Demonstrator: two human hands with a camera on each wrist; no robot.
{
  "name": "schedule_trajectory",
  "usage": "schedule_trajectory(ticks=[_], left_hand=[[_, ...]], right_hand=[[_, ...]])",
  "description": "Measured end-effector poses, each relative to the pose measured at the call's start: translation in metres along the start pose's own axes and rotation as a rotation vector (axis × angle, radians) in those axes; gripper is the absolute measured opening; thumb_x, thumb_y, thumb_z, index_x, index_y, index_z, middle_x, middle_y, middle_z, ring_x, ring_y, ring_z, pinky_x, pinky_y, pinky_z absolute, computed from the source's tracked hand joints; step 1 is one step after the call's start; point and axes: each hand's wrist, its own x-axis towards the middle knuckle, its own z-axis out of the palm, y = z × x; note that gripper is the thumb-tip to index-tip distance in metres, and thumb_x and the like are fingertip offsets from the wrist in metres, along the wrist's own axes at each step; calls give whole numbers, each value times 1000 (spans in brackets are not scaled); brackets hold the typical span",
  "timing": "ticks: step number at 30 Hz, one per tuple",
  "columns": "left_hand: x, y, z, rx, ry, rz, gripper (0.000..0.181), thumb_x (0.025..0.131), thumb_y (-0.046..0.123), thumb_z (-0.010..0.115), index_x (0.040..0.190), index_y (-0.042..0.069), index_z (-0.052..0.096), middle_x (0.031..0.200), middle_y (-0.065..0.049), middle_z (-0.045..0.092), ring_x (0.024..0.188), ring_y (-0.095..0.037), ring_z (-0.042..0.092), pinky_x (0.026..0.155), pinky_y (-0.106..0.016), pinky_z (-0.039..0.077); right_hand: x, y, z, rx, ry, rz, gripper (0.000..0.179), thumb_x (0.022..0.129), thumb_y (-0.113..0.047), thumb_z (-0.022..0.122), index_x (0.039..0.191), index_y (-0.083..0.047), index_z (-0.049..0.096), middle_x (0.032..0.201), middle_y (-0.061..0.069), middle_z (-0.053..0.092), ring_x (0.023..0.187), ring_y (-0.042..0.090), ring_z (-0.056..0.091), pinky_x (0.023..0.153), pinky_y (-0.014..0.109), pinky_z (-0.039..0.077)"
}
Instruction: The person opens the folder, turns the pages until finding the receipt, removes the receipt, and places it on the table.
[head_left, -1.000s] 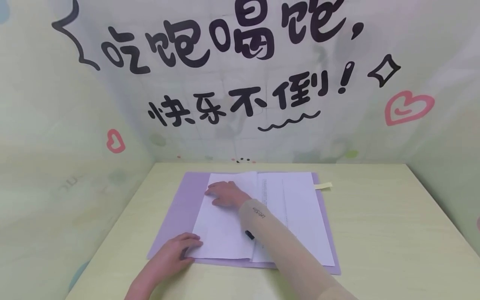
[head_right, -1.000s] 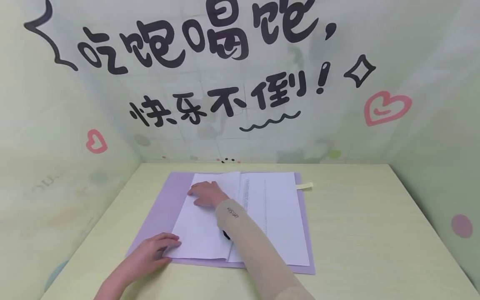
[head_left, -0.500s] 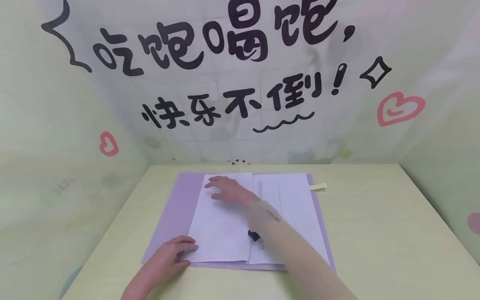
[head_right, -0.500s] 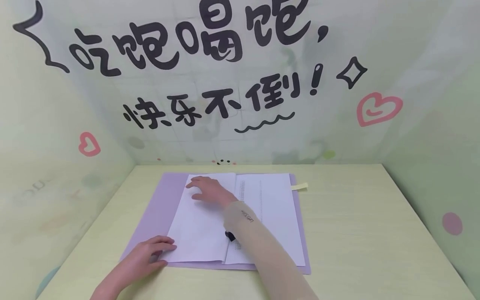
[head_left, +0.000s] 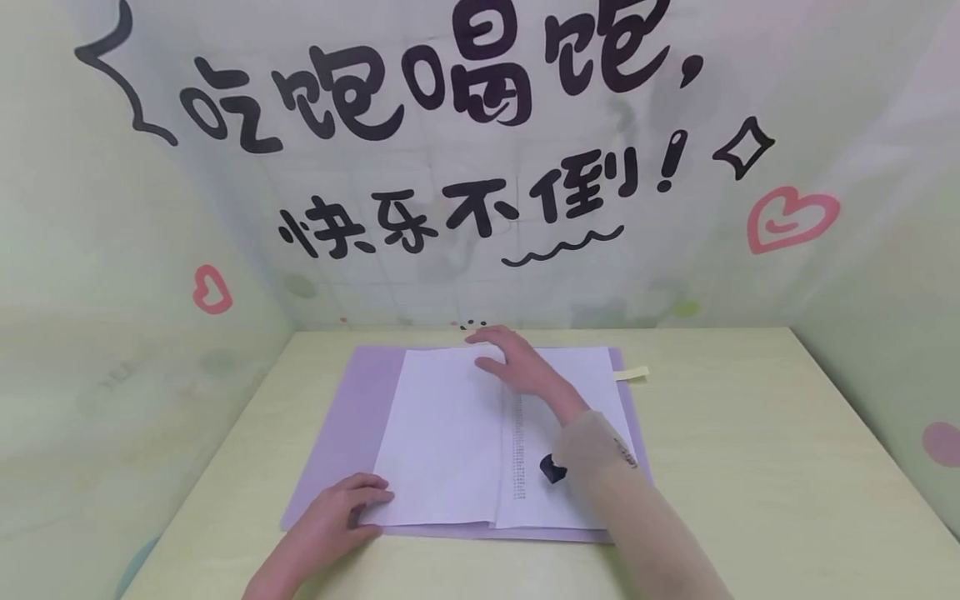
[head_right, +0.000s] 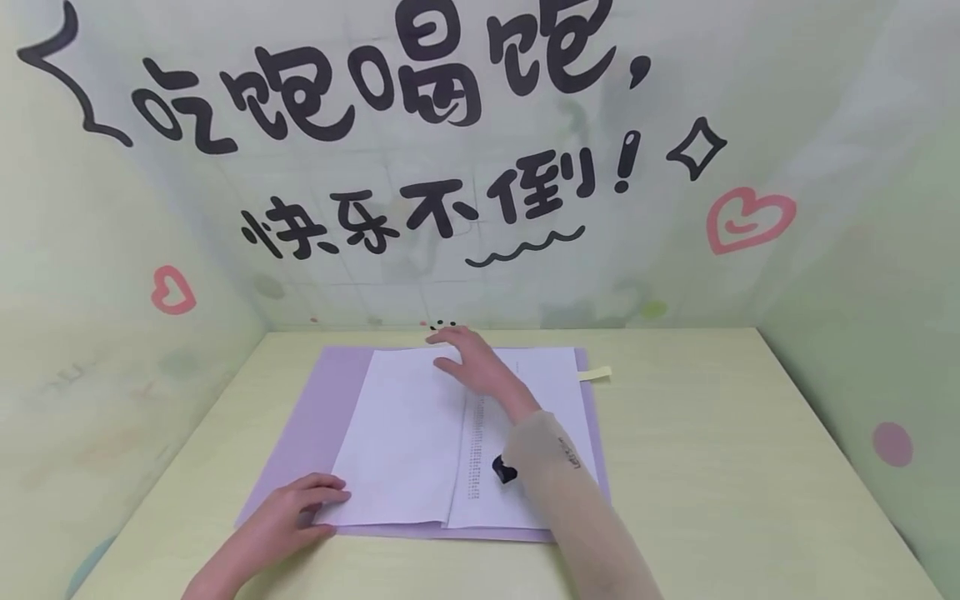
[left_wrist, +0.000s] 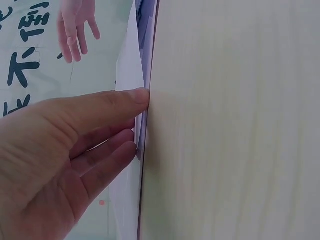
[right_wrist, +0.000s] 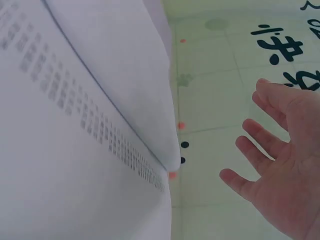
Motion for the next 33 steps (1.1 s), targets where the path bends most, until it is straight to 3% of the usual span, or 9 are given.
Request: schedule_trajectory(ticks=[14, 24, 33], left_hand=[[1, 1, 1, 0, 14, 2, 37, 71, 9, 84, 106, 12, 73, 118, -3, 67, 104, -27, 66, 87, -33, 60], [2, 3, 2, 13, 16, 0, 37, 72, 8, 84, 107, 13, 71, 118, -1, 66, 104, -26, 65, 89, -35, 59], [0, 4, 2, 4, 18, -17, 37, 71, 8, 84, 105, 14, 71, 117, 0, 66, 103, -23, 65, 88, -33, 59]], right_hand=[[-39, 40, -46, 78, 207, 113, 42, 100, -22, 58, 142, -19, 51, 150, 6, 47, 141, 31, 42, 115, 53, 41], [-64, 67, -64, 131, 331, 203, 47, 100, -15, 57, 145, -10, 46, 149, 14, 47, 136, 36, 45, 111, 53, 45], [-89, 92, -75, 160, 308, 219, 52, 99, -10, 57, 147, -2, 39, 145, 27, 45, 131, 43, 44, 110, 58, 42]])
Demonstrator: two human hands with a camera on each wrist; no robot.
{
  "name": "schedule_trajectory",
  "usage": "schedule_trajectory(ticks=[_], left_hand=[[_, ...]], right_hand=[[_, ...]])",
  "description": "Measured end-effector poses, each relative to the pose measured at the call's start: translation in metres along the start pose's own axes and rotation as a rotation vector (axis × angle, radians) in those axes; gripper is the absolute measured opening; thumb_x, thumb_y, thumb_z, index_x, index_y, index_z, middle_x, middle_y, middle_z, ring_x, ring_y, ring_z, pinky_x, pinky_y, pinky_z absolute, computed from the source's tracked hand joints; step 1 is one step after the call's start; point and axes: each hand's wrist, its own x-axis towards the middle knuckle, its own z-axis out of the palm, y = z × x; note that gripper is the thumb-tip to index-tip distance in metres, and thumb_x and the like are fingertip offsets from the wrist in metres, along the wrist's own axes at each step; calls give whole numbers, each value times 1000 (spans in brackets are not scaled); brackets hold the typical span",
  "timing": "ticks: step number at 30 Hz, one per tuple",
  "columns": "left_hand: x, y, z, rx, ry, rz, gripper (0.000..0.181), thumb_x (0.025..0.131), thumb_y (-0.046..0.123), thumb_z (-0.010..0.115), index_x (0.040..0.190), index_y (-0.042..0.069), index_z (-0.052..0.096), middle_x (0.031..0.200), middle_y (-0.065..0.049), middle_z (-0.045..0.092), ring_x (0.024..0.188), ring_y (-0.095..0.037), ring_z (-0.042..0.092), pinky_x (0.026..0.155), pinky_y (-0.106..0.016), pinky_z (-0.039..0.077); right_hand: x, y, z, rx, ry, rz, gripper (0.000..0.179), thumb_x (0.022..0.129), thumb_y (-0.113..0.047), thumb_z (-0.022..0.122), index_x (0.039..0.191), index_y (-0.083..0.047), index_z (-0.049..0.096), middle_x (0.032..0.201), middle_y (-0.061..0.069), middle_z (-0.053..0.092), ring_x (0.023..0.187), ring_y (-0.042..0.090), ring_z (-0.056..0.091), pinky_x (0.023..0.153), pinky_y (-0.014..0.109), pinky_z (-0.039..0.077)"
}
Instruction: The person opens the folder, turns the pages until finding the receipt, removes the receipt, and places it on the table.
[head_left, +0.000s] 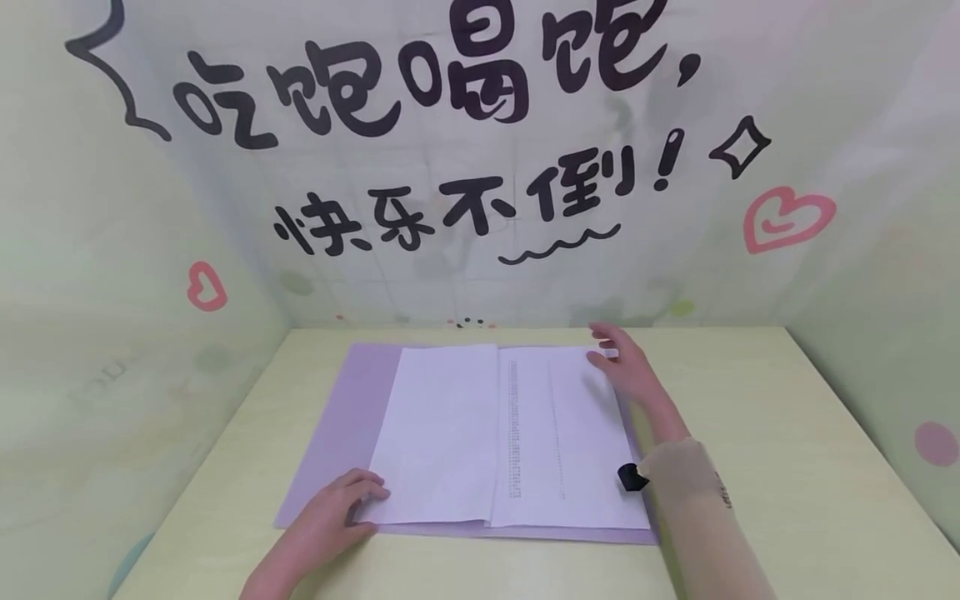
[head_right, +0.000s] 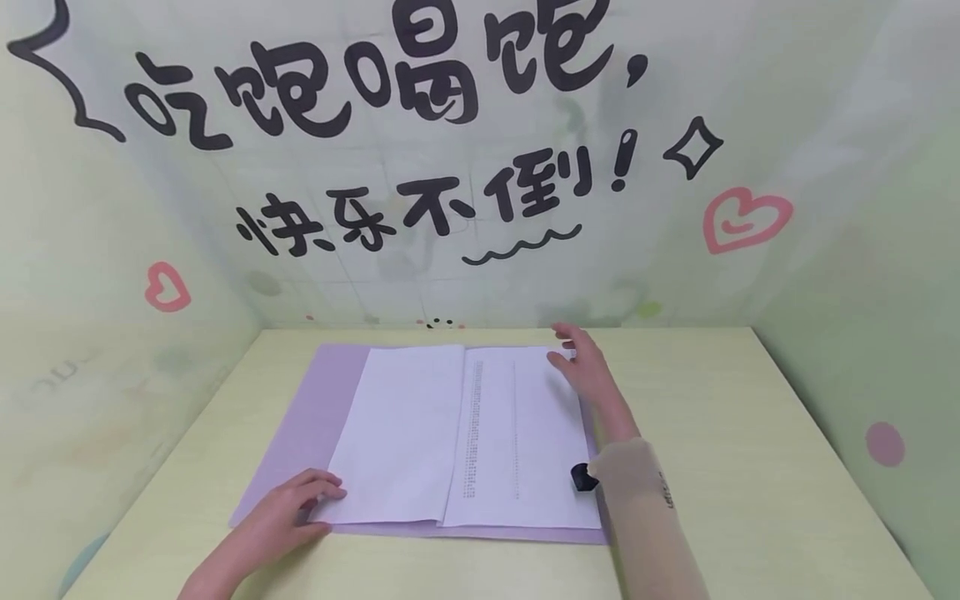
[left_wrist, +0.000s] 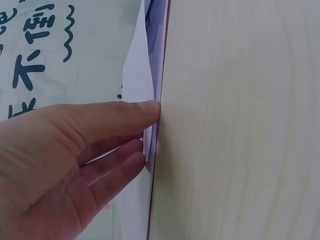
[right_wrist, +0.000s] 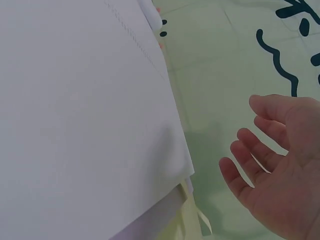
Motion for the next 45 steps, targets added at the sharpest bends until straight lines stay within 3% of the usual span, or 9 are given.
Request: schedule_trajectory(ticks=[5, 12, 19, 30, 39, 45], left_hand=[[1, 0, 1, 3, 17, 13, 36, 71, 7, 84, 104, 14, 71, 118, 0, 66, 102, -22, 65, 87, -32, 58], [-2, 1, 1, -7, 22, 27, 36, 71, 6, 83, 104, 13, 71, 117, -2, 66, 97, -20, 64, 84, -30, 59], [-3, -1, 1, -12, 21, 16, 36, 71, 7, 84, 104, 14, 71, 117, -1, 66, 96, -18, 64, 84, -30, 59], [-3, -4, 1, -31, 31, 32, 37, 70, 8, 84, 104, 14, 71, 116, -1, 66, 93, -14, 62, 81, -26, 57], [-3, -1, 0, -25, 46, 41, 37, 70, 6, 84, 104, 13, 71, 115, -1, 66, 94, -16, 63, 81, -27, 57], [-3, -2, 1, -23, 62, 45, 37, 70, 6, 84, 104, 13, 71, 115, -2, 66, 93, -15, 63, 80, -27, 58]], right_hand=[[-5, 10, -7, 4, -16, 18, 55, 97, -7, 58, 147, 1, 37, 139, 30, 45, 126, 45, 46, 104, 53, 45], [-12, 19, -11, -110, -83, 66, 66, 92, -9, 66, 148, 2, 34, 127, 28, 46, 113, 41, 48, 87, 38, 47], [-15, 31, -12, -183, -142, 81, 76, 86, -11, 73, 148, 5, 32, 120, 27, 47, 105, 38, 49, 87, 39, 46], [-17, 35, -15, -194, -205, 173, 82, 88, -18, 74, 152, 3, 28, 128, 25, 43, 111, 36, 43, 92, 43, 44], [-16, 49, -23, -166, -242, 84, 68, 84, -13, 76, 140, 10, 44, 112, 20, 47, 101, 28, 42, 84, 31, 38], [-18, 49, -24, -155, -269, 75, 68, 85, -14, 76, 141, 9, 44, 117, 23, 48, 104, 30, 41, 88, 35, 39]])
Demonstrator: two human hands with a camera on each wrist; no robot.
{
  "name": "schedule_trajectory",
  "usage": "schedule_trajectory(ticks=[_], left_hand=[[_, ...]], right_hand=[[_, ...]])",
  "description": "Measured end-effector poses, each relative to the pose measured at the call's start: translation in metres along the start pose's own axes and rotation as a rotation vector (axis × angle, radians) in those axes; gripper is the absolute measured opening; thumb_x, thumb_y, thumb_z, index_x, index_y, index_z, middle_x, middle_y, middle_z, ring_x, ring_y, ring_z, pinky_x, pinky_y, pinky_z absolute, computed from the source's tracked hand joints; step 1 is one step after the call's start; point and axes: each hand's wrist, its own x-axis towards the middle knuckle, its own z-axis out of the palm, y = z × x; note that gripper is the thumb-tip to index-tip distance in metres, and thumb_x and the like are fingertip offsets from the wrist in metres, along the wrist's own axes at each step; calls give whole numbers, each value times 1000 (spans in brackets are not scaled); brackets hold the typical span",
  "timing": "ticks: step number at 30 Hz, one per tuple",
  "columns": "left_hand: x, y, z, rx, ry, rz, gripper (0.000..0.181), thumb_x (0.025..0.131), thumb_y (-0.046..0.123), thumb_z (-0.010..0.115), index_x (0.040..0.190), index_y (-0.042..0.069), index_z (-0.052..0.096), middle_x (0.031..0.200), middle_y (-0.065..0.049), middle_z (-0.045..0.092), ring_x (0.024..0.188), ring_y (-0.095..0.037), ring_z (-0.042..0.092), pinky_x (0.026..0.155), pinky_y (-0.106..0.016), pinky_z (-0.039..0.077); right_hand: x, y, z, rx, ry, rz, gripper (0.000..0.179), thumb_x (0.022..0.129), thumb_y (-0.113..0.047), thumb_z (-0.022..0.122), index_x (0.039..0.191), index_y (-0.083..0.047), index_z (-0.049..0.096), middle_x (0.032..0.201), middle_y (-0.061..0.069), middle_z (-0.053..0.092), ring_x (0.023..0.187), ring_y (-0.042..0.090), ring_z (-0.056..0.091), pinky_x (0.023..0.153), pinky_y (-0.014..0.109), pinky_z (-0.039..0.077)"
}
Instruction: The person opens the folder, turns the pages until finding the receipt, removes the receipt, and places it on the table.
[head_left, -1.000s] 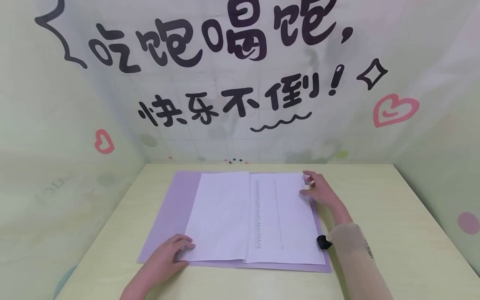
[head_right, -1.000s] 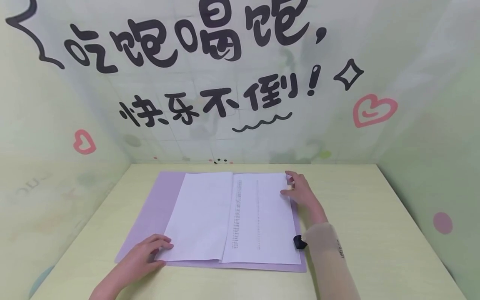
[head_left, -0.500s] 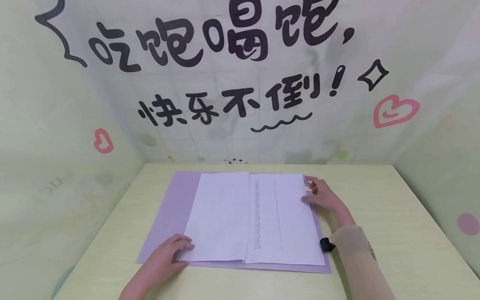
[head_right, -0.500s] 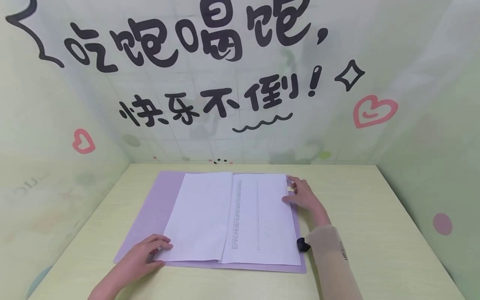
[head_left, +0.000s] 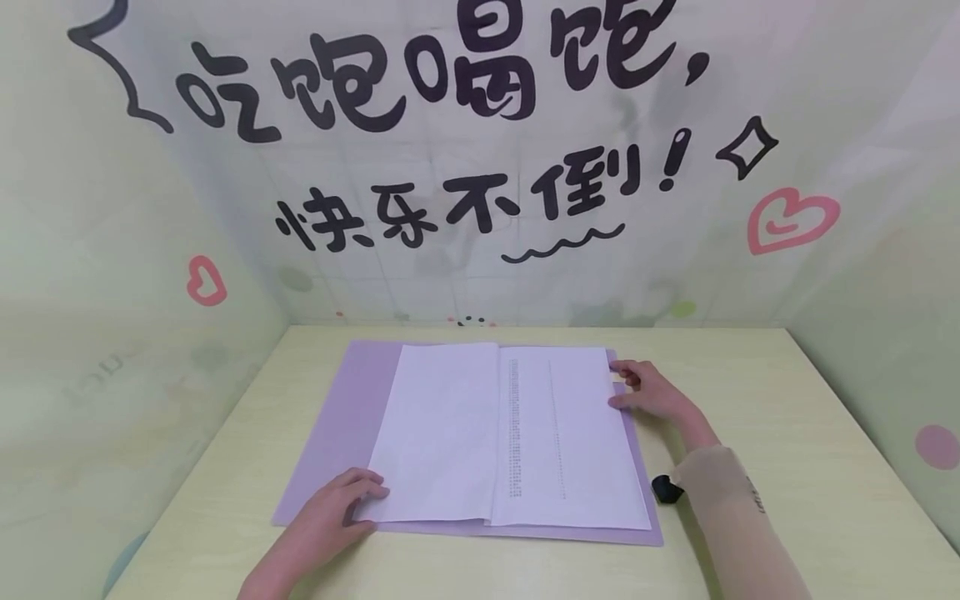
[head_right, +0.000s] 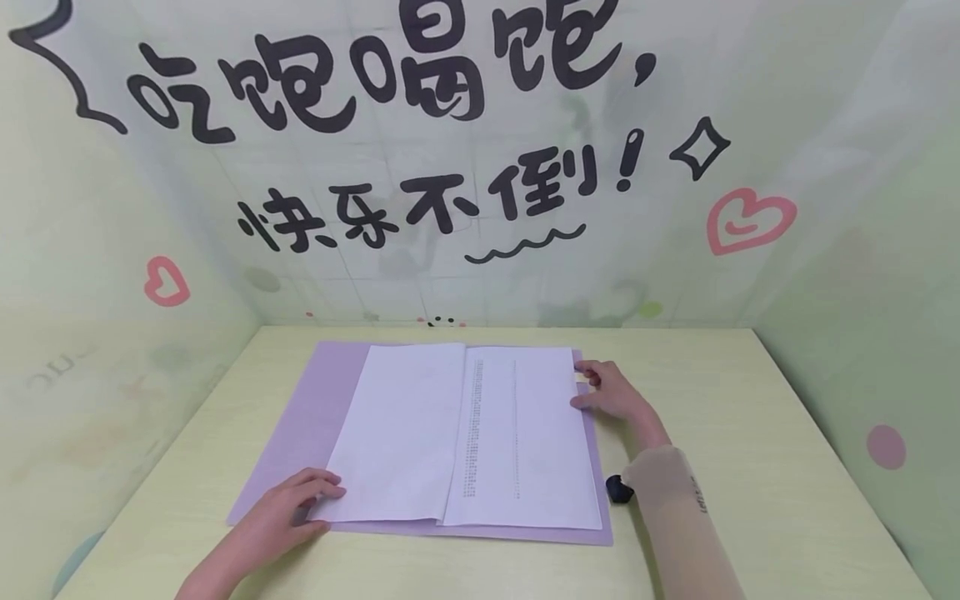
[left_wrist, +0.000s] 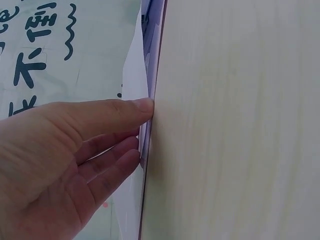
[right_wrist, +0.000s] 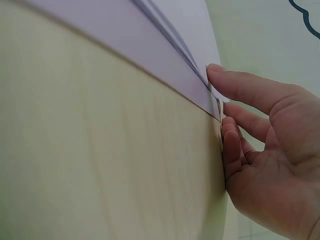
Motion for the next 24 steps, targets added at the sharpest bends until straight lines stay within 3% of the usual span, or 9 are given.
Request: schedule_trajectory(ticks=[14, 24], left_hand=[[-1, 0, 0, -10, -1, 8, 38, 70, 6, 84, 105, 13, 71, 116, -3, 66, 90, -12, 61, 78, -25, 57], [-2, -1, 2, 6, 9, 10, 39, 71, 6, 84, 107, 14, 71, 117, -1, 66, 96, -17, 64, 83, -28, 58]], right_hand=[[-1, 5, 2, 16, 35, 7, 67, 85, -14, 76, 141, 6, 46, 128, 26, 50, 110, 34, 46, 94, 38, 42], [-3, 4, 1, 13, 47, -40, 63, 83, -9, 77, 137, 9, 48, 119, 25, 53, 105, 32, 46, 90, 36, 43]])
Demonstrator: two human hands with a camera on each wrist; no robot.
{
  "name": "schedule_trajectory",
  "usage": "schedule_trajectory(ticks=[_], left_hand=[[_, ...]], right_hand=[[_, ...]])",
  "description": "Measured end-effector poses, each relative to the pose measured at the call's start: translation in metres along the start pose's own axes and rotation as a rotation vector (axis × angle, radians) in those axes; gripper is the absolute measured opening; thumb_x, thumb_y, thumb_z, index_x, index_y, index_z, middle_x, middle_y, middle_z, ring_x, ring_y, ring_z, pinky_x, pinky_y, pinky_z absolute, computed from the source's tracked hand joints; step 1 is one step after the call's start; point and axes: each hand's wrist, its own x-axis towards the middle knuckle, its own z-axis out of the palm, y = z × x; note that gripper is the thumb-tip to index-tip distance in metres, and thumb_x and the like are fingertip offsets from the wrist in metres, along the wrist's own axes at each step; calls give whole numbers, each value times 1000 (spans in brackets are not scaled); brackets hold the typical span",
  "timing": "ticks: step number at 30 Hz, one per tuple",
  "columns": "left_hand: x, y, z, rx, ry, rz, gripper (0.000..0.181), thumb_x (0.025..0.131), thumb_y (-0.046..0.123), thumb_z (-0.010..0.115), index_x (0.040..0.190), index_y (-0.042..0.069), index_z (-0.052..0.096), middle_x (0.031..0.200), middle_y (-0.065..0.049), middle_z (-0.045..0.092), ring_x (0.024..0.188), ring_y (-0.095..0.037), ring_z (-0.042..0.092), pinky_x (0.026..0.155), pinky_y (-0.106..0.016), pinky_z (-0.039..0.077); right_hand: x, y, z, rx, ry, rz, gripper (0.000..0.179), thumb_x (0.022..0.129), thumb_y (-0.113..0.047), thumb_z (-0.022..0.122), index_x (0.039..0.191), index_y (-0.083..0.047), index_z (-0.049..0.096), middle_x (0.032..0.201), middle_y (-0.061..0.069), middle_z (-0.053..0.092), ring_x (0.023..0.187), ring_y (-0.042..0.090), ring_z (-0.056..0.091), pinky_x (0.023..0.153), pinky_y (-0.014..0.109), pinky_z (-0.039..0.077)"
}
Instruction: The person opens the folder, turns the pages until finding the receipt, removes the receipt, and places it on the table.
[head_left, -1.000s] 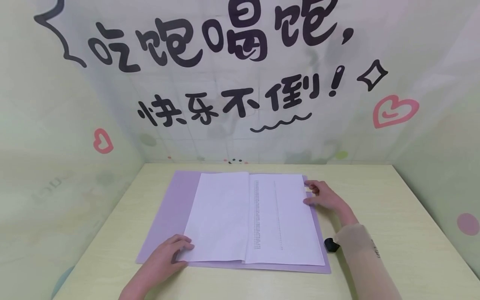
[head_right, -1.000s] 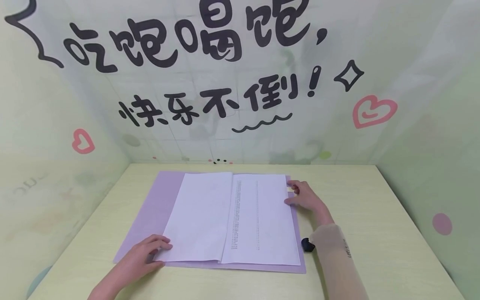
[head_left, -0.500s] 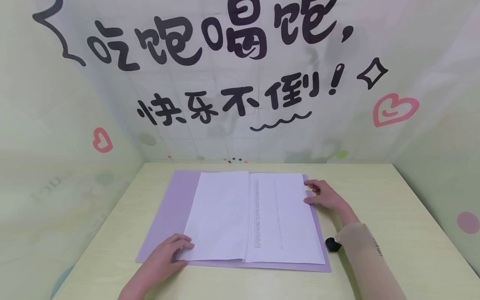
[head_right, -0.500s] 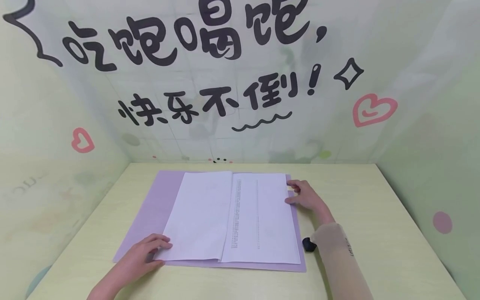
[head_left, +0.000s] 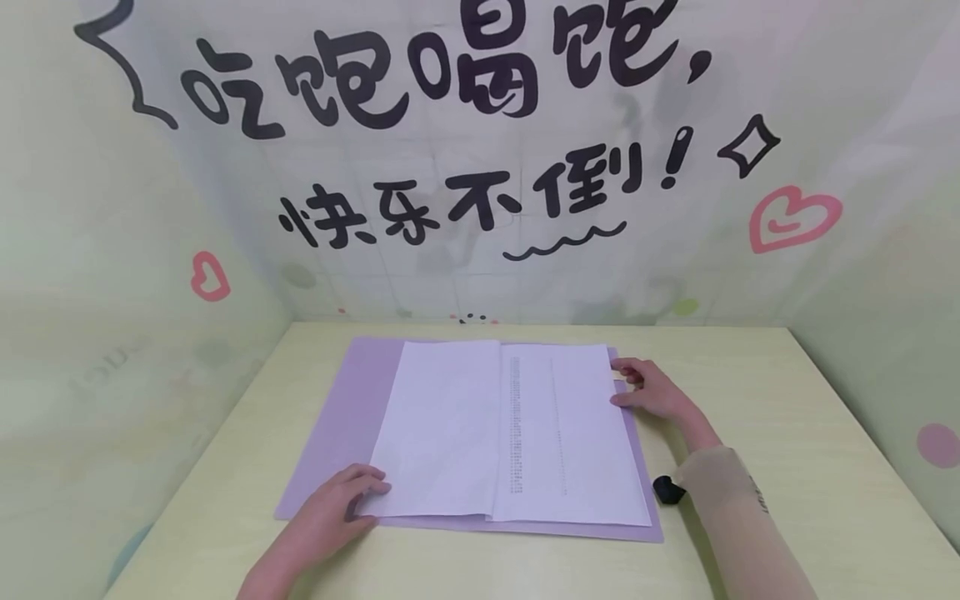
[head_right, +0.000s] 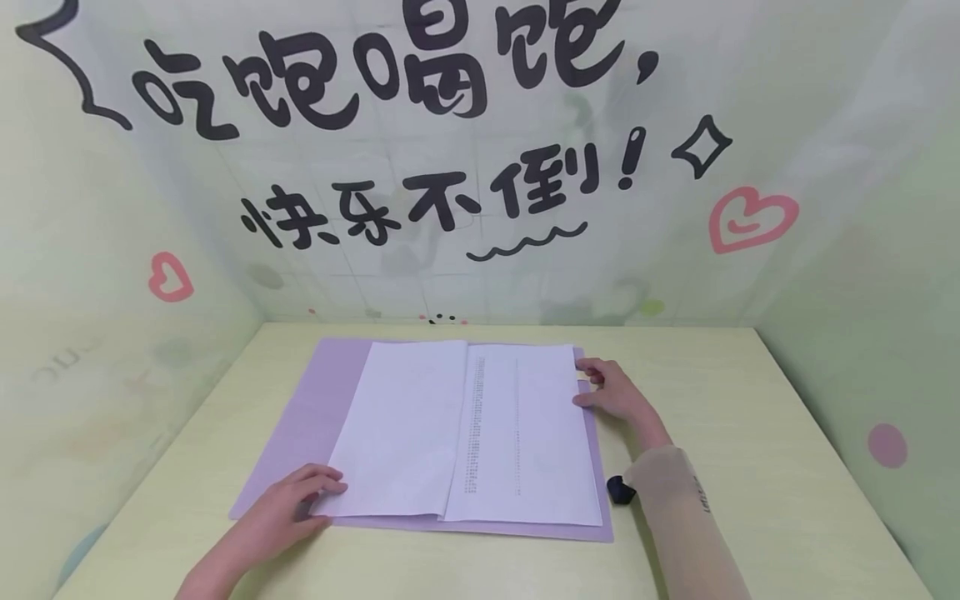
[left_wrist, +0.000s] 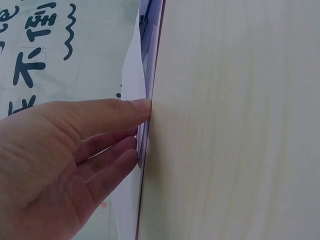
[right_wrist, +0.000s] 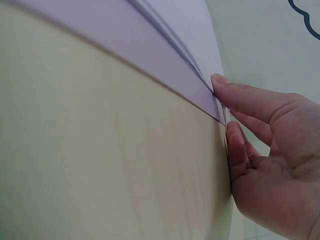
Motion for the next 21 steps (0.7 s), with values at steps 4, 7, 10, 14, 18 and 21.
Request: schedule_trajectory(ticks=[4, 7, 10, 14, 18, 21], left_hand=[[1, 0, 0, 14, 1, 9, 39, 70, 6, 84, 106, 13, 71, 116, -1, 67, 97, -19, 64, 84, -30, 58], [1, 0, 0, 14, -3, 4, 38, 70, 6, 84, 106, 13, 72, 116, -1, 66, 97, -19, 64, 84, -30, 58], [1, 0, -1, 7, -11, -3, 37, 71, 6, 84, 105, 14, 71, 116, 0, 66, 98, -19, 64, 85, -29, 58], [0, 0, 0, 2, -14, -6, 37, 71, 6, 84, 104, 14, 71, 116, 0, 66, 97, -17, 64, 84, -28, 58], [0, -1, 0, 0, -13, -2, 37, 71, 6, 84, 105, 14, 71, 115, 0, 66, 96, -17, 63, 83, -28, 57], [0, -1, 0, 4, -6, 3, 37, 70, 6, 84, 105, 14, 71, 115, 0, 66, 94, -15, 63, 82, -27, 57]], right_hand=[[0, -1, 1, 13, 10, 3, 63, 83, -6, 76, 137, 8, 48, 117, 25, 51, 104, 32, 45, 89, 36, 42], [0, -2, 3, 15, 17, 10, 64, 84, -6, 75, 139, 7, 46, 119, 26, 50, 105, 33, 45, 89, 38, 43], [-1, -5, 5, 7, 25, 18, 64, 84, -6, 75, 140, 3, 45, 124, 27, 49, 107, 36, 48, 92, 42, 45], [-2, -8, 7, -12, 22, 17, 63, 85, -5, 73, 141, 0, 44, 125, 24, 53, 107, 35, 51, 92, 43, 47], [-1, -11, 8, -35, 16, 10, 64, 85, -2, 72, 142, -2, 43, 119, 21, 57, 102, 31, 52, 88, 37, 47], [1, -14, 9, -55, 20, 5, 65, 85, 0, 71, 143, -2, 42, 114, 19, 58, 99, 29, 52, 86, 35, 47]])
